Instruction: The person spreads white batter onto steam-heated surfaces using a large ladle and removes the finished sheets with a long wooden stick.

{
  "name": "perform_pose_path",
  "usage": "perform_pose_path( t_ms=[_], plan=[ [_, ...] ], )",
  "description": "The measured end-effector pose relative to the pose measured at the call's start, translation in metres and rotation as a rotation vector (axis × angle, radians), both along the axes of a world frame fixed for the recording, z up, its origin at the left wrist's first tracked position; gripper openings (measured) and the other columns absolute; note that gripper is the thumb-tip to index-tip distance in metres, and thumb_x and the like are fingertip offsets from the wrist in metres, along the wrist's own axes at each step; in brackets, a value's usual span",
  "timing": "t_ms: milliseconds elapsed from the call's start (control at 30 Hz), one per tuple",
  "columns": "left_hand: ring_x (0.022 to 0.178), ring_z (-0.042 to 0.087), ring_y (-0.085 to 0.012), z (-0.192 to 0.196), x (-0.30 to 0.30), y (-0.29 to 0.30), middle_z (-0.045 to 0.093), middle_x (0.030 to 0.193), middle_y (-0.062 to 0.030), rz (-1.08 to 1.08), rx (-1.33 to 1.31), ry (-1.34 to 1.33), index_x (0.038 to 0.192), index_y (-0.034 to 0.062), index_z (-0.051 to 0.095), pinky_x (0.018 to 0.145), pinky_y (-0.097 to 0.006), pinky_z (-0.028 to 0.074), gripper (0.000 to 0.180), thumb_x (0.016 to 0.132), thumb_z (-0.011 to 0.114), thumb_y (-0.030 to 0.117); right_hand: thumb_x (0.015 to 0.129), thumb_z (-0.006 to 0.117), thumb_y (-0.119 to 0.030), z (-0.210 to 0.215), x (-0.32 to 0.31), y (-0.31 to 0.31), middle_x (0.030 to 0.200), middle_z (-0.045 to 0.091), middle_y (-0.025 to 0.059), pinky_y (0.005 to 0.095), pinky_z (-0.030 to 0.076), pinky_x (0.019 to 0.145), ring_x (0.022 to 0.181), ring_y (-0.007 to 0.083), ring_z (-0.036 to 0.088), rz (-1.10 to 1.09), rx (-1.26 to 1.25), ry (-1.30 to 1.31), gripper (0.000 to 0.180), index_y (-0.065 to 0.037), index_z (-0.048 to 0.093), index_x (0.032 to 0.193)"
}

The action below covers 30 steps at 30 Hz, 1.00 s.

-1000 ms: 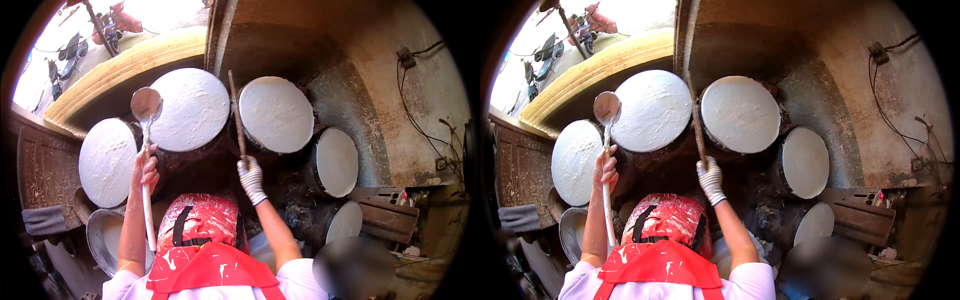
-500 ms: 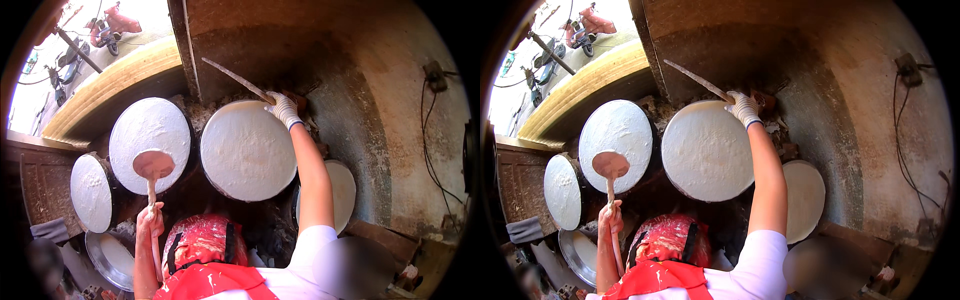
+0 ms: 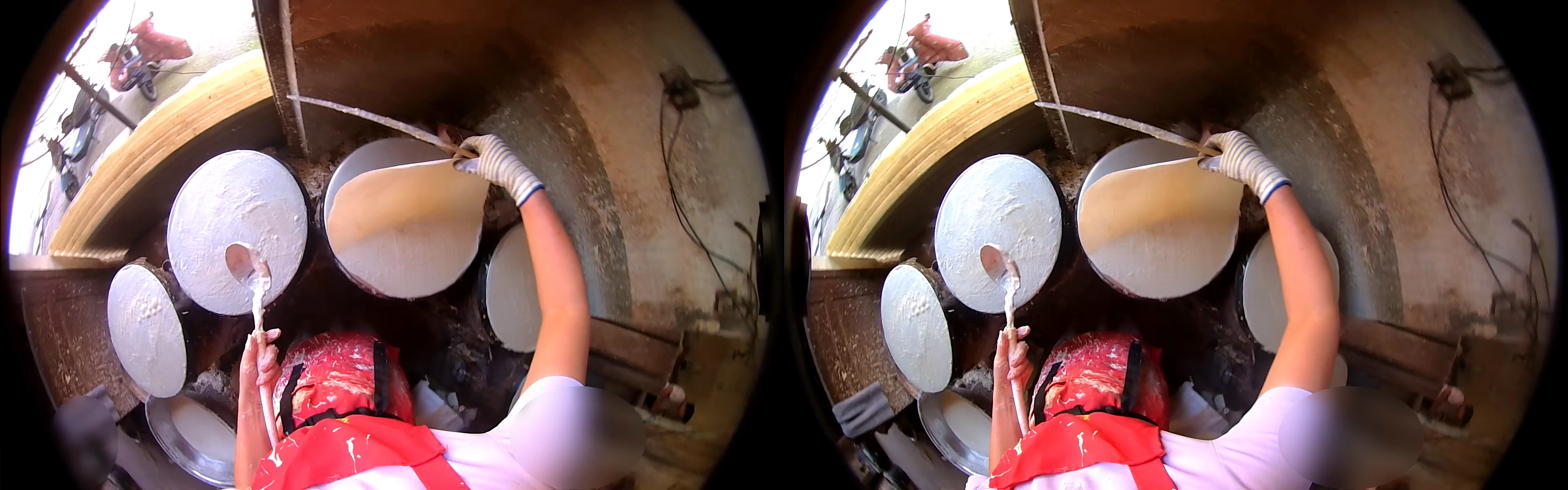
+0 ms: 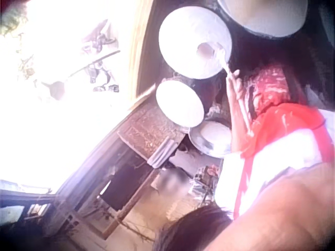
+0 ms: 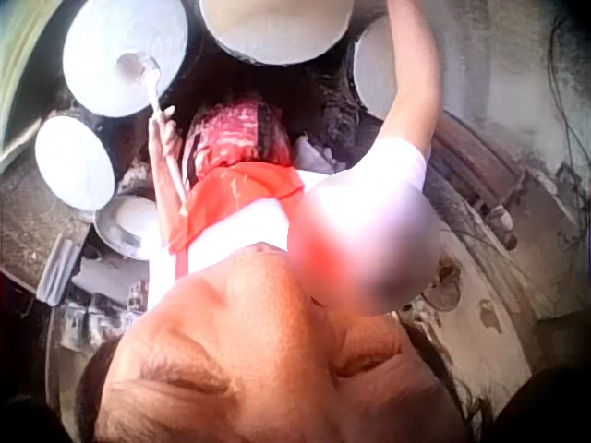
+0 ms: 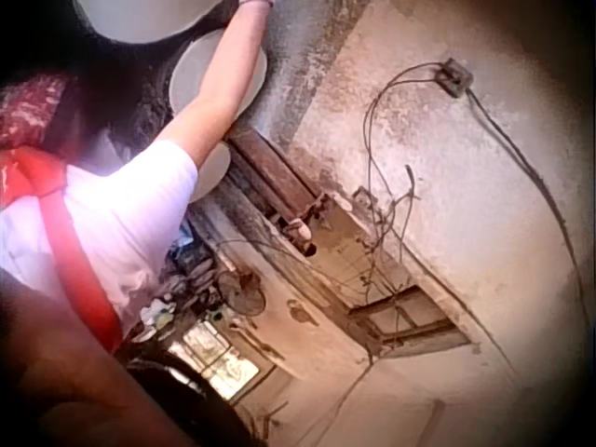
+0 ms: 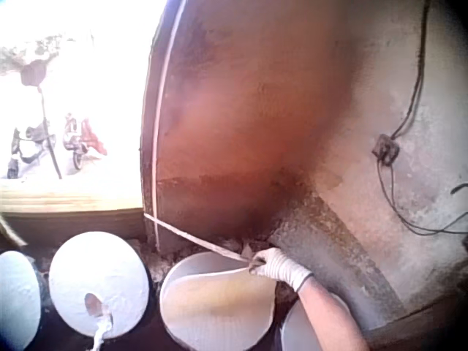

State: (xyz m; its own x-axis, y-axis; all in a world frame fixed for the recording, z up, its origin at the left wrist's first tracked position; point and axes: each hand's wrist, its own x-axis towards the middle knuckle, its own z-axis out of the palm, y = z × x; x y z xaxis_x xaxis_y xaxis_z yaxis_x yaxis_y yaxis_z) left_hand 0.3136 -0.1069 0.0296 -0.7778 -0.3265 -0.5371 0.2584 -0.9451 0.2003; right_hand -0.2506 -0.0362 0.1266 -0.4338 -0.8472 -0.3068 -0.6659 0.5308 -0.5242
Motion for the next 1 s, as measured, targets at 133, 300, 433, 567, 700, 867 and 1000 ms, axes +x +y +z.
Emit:
perform_pose_path(
  t_ms=[133, 300, 433, 567, 700, 867, 1000],
  plan=[
    [0.028, 0.021, -0.0044, -0.013, 0.026, -0.019, 0.035, 0.049, 0.0008, -0.215, -0.038, -0.092, 0.113, 0.0000, 0.050, 0.026, -0.017, 0.020, 0.049, 0.093, 0.041, 0.044, 0.071, 0.071, -0.010, 0.084, 0.079, 0.080, 0.073, 0.063, 0.0056, 0.0290, 0.045, 0.066, 0.068, 0.0120, 0.053, -0.176, -0.051, 0.042, 0.019, -0.003, 0.065, 0.088],
    [0.030, 0.021, -0.0034, -0.013, 0.037, -0.029, 0.033, 0.050, 0.0028, -0.516, -0.196, -0.210, 0.109, 0.0019, 0.053, 0.027, -0.017, 0.020, 0.042, 0.091, 0.049, 0.039, 0.071, 0.067, -0.001, 0.153, 0.201, 0.217, 0.081, 0.064, 0.0039, 0.0271, 0.047, 0.074, 0.077, 0.0100, 0.056, -0.369, -0.205, 0.140, 0.019, 0.000, 0.064, 0.089],
    [0.034, 0.024, -0.0009, -0.019, 0.043, -0.020, 0.034, 0.057, 0.0049, -0.578, -0.292, -0.093, 0.115, -0.0019, 0.049, 0.029, -0.015, 0.021, 0.037, 0.089, 0.056, 0.024, 0.068, 0.068, 0.003, 0.158, 0.325, 0.304, 0.094, 0.066, 0.0085, 0.0286, 0.046, 0.084, 0.088, 0.0155, 0.061, -0.541, -0.309, 0.376, 0.029, 0.000, 0.061, 0.096],
    [0.034, 0.026, -0.0013, -0.037, 0.025, -0.001, 0.037, 0.060, 0.0032, -0.666, -0.193, 0.090, 0.118, -0.0026, 0.047, 0.028, -0.015, 0.023, 0.035, 0.090, 0.053, 0.019, 0.063, 0.072, -0.002, 0.130, 0.442, 0.380, 0.097, 0.067, 0.0085, 0.0308, 0.048, 0.078, 0.088, 0.0236, 0.064, -0.497, -0.182, 0.727, 0.026, -0.007, 0.064, 0.088],
    [0.034, 0.027, -0.0021, -0.041, 0.001, 0.011, 0.037, 0.061, 0.0029, -0.769, -0.208, 0.151, 0.121, -0.0040, 0.043, 0.028, -0.013, 0.024, 0.040, 0.092, 0.051, 0.021, 0.060, 0.072, -0.011, 0.090, 0.564, 0.425, 0.102, 0.065, 0.0045, 0.0339, 0.047, 0.072, 0.088, 0.0228, 0.062, -0.665, 0.057, 0.811, 0.033, -0.012, 0.064, 0.092],
    [0.035, 0.030, -0.0016, -0.023, -0.027, 0.044, 0.036, 0.061, 0.0026, -0.980, -0.141, 0.140, 0.125, -0.0044, 0.039, 0.032, -0.015, 0.028, 0.041, 0.095, 0.045, 0.023, 0.062, 0.066, -0.013, -0.044, 0.705, 0.481, 0.123, 0.055, -0.0003, 0.0375, 0.044, 0.079, 0.097, 0.0225, 0.057, -1.007, 0.131, 0.527, 0.047, -0.016, 0.060, 0.108],
    [0.036, 0.031, -0.0015, -0.015, -0.036, 0.084, 0.038, 0.064, 0.0023, -1.062, -0.089, 0.091, 0.127, -0.0044, 0.036, 0.034, -0.015, 0.031, 0.043, 0.095, 0.045, 0.023, 0.071, 0.062, -0.010, -0.131, 0.755, 0.502, 0.132, 0.048, 0.0014, 0.0399, 0.044, 0.083, 0.099, 0.0262, 0.056, -1.211, 0.436, 0.110, 0.045, -0.015, 0.056, 0.115]
  ],
)
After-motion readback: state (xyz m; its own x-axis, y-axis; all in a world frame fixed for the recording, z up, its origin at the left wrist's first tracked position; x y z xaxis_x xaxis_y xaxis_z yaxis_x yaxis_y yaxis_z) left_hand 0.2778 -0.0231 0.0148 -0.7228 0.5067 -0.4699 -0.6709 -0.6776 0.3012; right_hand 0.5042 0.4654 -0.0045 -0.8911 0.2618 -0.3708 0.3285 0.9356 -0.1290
